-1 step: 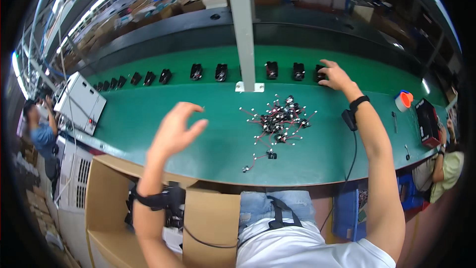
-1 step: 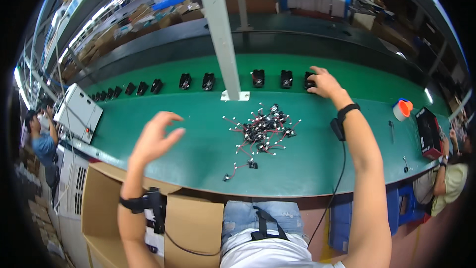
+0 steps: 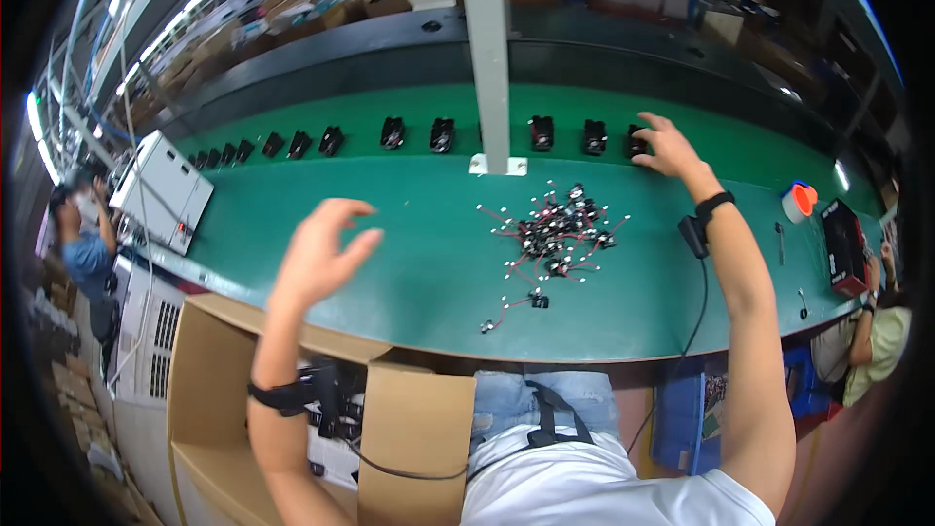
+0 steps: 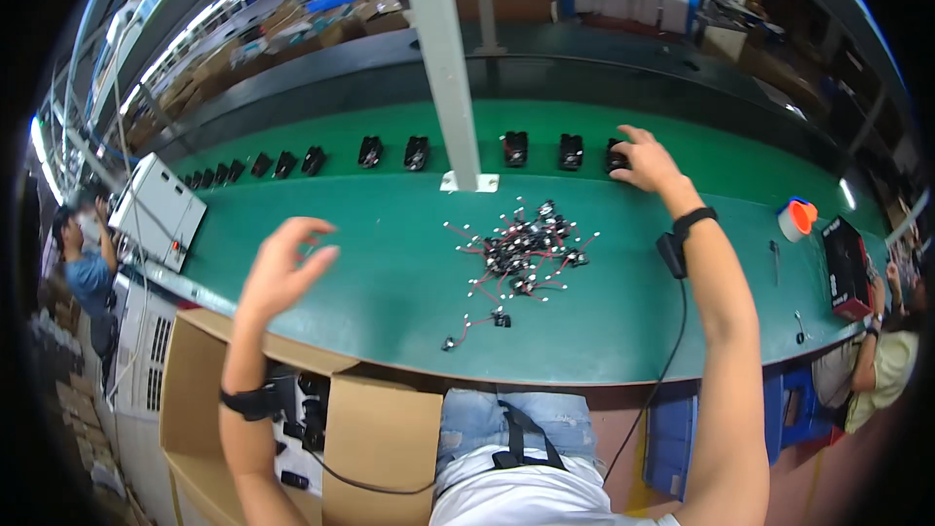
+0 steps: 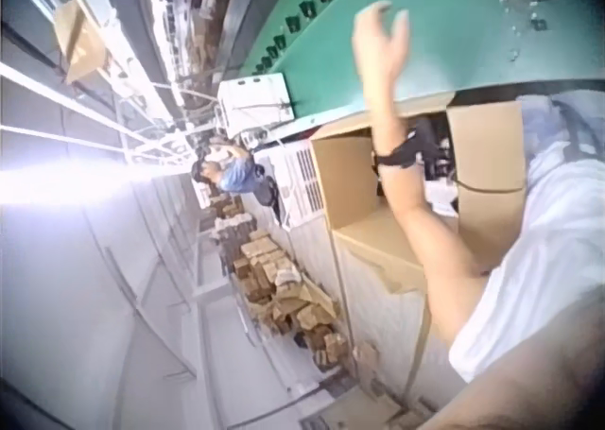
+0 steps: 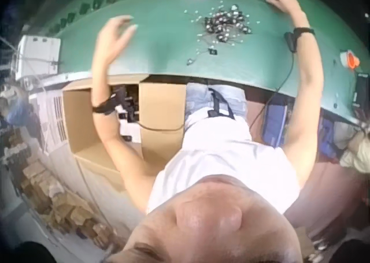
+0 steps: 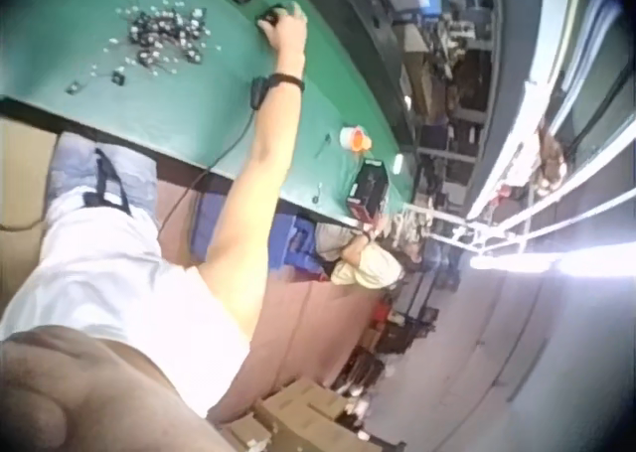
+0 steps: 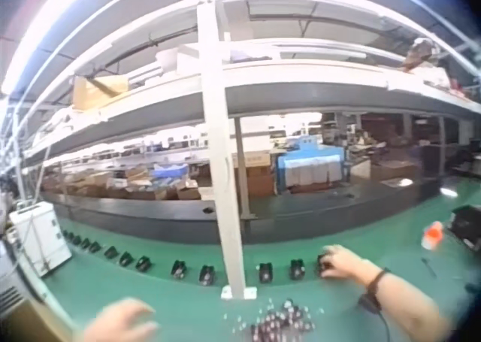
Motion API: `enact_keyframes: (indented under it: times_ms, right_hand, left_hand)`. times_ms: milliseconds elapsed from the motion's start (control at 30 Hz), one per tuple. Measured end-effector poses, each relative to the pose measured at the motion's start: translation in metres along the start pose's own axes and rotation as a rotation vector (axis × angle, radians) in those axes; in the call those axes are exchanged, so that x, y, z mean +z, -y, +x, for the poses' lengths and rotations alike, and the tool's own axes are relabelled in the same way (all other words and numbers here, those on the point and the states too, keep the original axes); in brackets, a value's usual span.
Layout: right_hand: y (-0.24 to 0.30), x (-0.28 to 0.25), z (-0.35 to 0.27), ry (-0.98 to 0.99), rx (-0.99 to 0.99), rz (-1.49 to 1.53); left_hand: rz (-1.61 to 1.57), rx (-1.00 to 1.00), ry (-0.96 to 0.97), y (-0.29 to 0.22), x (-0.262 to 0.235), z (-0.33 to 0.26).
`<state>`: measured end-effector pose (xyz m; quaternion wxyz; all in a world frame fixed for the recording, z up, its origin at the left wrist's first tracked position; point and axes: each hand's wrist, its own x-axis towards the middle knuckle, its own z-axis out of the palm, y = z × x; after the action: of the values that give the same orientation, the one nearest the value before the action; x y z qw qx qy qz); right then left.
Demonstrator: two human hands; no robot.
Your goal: The person assembles small black electronic housings by inserting wired LED components into them. They retrieve housings from a cardboard box, insert the components, and place the finished units on the green workbench.
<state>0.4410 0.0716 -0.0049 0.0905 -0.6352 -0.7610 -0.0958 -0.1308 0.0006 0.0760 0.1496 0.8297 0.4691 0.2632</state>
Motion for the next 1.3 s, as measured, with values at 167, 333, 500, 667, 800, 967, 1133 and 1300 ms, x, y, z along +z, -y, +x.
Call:
enact_keyframes:
  times_ms: [167,333,500,667,800,967,1133,1300]
  right_hand:
    - [0.080,-0.013,-0.026,-0.216,-0.121,0.438]
    - [0.101,0.001,-0.116,-0.146,0.036,0.758]
    - [0.054,0.045,-0.133,-0.107,0.130,0.948]
    - [0.029,0.052,-0.136,-0.028,0.375,1.144]
    - [0.020,0.064,-0.134,0.024,0.377,1.198]
    - [0.024,0.063,-0.134,0.040,0.374,1.231]
    - [0.030,0.056,-0.139,0.075,0.387,1.173]
    - [0.035,0.052,-0.139,0.068,0.380,1.182]
  left_hand:
    - [0.148,-0.634,-0.405,0.128,-0.102,-0.192]
    - [0.452,-1.296,-0.075,0.214,-0.057,-0.375]
    - [0.145,-1.597,0.030,0.248,0.045,-0.457]
    - [0.040,-1.471,0.023,0.200,0.119,-0.413]
    - [0.075,-1.342,0.286,0.181,0.130,-0.391]
    - [-0.654,-1.325,0.200,0.163,0.131,-0.385]
    - [-1.067,-1.504,0.747,0.115,0.127,-0.349]
    - [-1.262,-1.432,0.593,0.116,0.123,-0.361]
